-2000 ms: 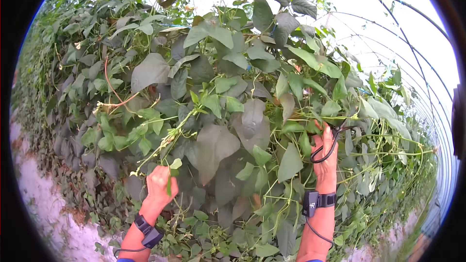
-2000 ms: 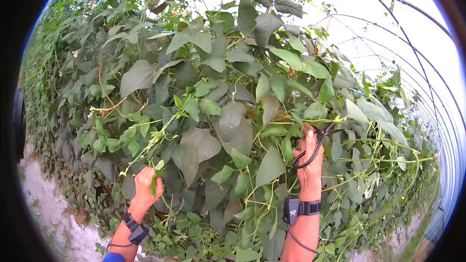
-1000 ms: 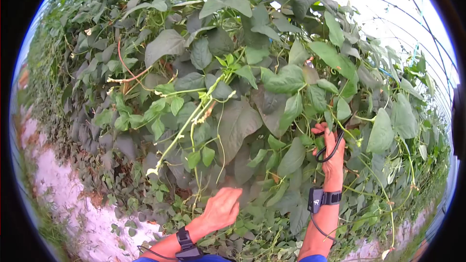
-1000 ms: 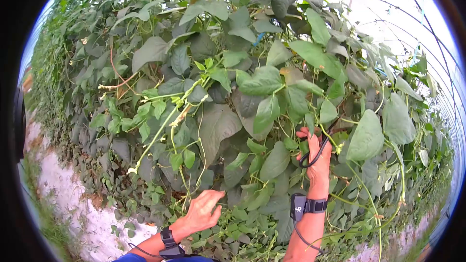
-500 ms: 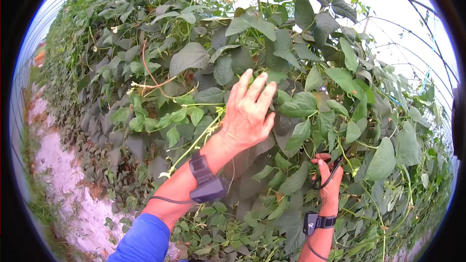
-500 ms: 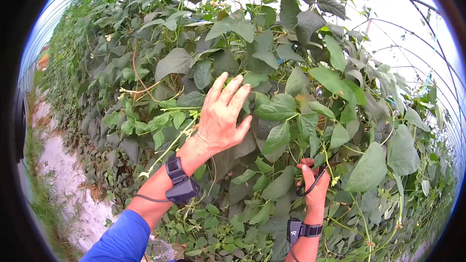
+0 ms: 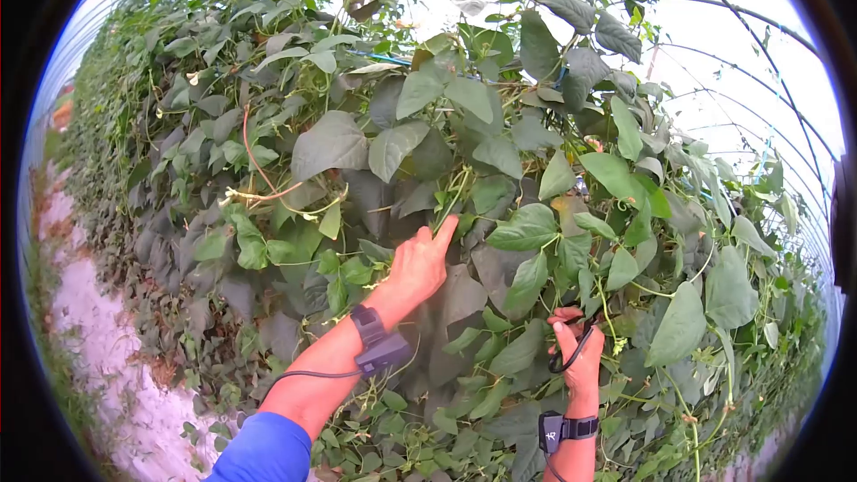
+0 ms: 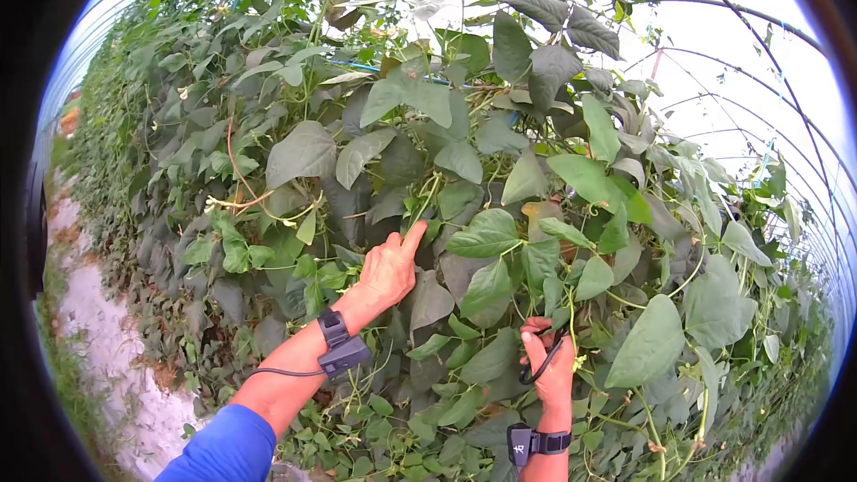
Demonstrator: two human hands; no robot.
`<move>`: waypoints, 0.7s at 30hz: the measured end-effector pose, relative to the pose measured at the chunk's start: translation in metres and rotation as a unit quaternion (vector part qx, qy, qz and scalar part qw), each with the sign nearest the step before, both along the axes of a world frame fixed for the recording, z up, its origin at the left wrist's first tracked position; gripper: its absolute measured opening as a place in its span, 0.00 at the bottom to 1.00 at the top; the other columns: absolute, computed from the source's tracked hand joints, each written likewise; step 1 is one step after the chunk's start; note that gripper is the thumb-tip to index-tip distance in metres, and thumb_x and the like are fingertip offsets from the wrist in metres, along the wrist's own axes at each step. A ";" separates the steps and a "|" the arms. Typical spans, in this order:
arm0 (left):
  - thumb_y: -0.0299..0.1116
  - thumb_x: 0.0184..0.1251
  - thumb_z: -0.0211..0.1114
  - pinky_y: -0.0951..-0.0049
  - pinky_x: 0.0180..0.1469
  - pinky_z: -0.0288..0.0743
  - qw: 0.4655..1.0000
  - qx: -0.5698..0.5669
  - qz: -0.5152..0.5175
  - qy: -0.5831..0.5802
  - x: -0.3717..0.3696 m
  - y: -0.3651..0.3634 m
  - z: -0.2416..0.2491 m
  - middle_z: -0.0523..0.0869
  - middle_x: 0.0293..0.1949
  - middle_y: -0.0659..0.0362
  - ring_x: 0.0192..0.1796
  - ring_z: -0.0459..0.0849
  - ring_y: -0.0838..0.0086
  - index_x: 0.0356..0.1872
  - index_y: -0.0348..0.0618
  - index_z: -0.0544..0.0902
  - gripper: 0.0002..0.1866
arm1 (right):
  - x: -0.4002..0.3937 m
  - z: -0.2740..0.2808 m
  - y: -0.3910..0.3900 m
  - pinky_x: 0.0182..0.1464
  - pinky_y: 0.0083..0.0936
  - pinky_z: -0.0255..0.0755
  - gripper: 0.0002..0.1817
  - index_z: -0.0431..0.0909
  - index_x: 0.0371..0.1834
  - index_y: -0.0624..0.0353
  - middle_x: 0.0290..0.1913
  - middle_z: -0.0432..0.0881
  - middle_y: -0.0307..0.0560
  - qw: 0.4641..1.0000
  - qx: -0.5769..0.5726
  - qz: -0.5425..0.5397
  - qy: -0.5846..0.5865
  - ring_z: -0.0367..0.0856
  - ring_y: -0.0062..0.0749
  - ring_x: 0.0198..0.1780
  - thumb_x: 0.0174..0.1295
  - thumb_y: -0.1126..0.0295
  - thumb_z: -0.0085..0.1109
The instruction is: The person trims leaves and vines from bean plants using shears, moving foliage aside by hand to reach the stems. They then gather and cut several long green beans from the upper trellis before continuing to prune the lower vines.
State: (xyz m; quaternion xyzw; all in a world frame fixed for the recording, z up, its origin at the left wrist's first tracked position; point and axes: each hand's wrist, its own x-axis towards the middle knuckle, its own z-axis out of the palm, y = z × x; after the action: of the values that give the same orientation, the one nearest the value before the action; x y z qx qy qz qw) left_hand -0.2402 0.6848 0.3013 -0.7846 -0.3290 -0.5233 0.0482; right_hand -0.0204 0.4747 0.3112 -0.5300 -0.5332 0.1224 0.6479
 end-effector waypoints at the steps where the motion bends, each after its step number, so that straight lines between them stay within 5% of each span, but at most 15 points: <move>1: 0.19 0.53 0.56 0.46 0.31 0.73 1.000 0.005 -0.006 -0.013 0.002 0.003 -0.002 0.75 0.32 0.42 0.29 0.79 0.43 0.65 0.49 0.65 0.33 | 0.000 0.000 0.001 0.28 0.19 0.75 0.18 0.74 0.49 0.66 0.42 0.81 0.46 1.000 0.000 0.006 0.000 0.80 0.24 0.39 0.59 0.68 0.65; 10: 0.20 0.52 0.56 0.49 0.33 0.75 0.998 -0.015 -0.031 -0.054 0.004 0.010 -0.015 0.76 0.32 0.45 0.30 0.80 0.46 0.65 0.52 0.67 0.33 | -0.017 0.007 -0.003 0.31 0.21 0.76 0.18 0.76 0.46 0.67 0.37 0.83 0.45 0.999 -0.003 -0.049 -0.009 0.80 0.24 0.37 0.56 0.68 0.68; 14: 0.21 0.52 0.56 0.49 0.33 0.75 0.996 0.012 -0.053 -0.073 -0.003 0.017 -0.020 0.76 0.33 0.45 0.29 0.80 0.46 0.64 0.53 0.68 0.33 | -0.049 0.012 -0.008 0.48 0.27 0.74 0.19 0.78 0.44 0.66 0.38 0.84 0.49 0.954 0.060 -0.177 -0.235 0.82 0.31 0.40 0.50 0.70 0.71; 21: 0.21 0.52 0.57 0.50 0.33 0.75 0.995 0.011 -0.061 -0.080 -0.008 0.023 -0.023 0.76 0.33 0.46 0.29 0.80 0.46 0.64 0.53 0.69 0.33 | -0.079 0.056 -0.022 0.42 0.35 0.75 0.20 0.77 0.39 0.66 0.36 0.82 0.54 0.909 -0.011 -0.100 -0.405 0.81 0.48 0.37 0.46 0.67 0.74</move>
State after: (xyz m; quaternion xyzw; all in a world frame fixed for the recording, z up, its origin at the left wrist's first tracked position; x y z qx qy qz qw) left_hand -0.2480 0.7077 0.2784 -0.7582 -0.2770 -0.5903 -0.0016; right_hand -0.0993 0.4523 0.3675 -0.5912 -0.6930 -0.1623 0.3793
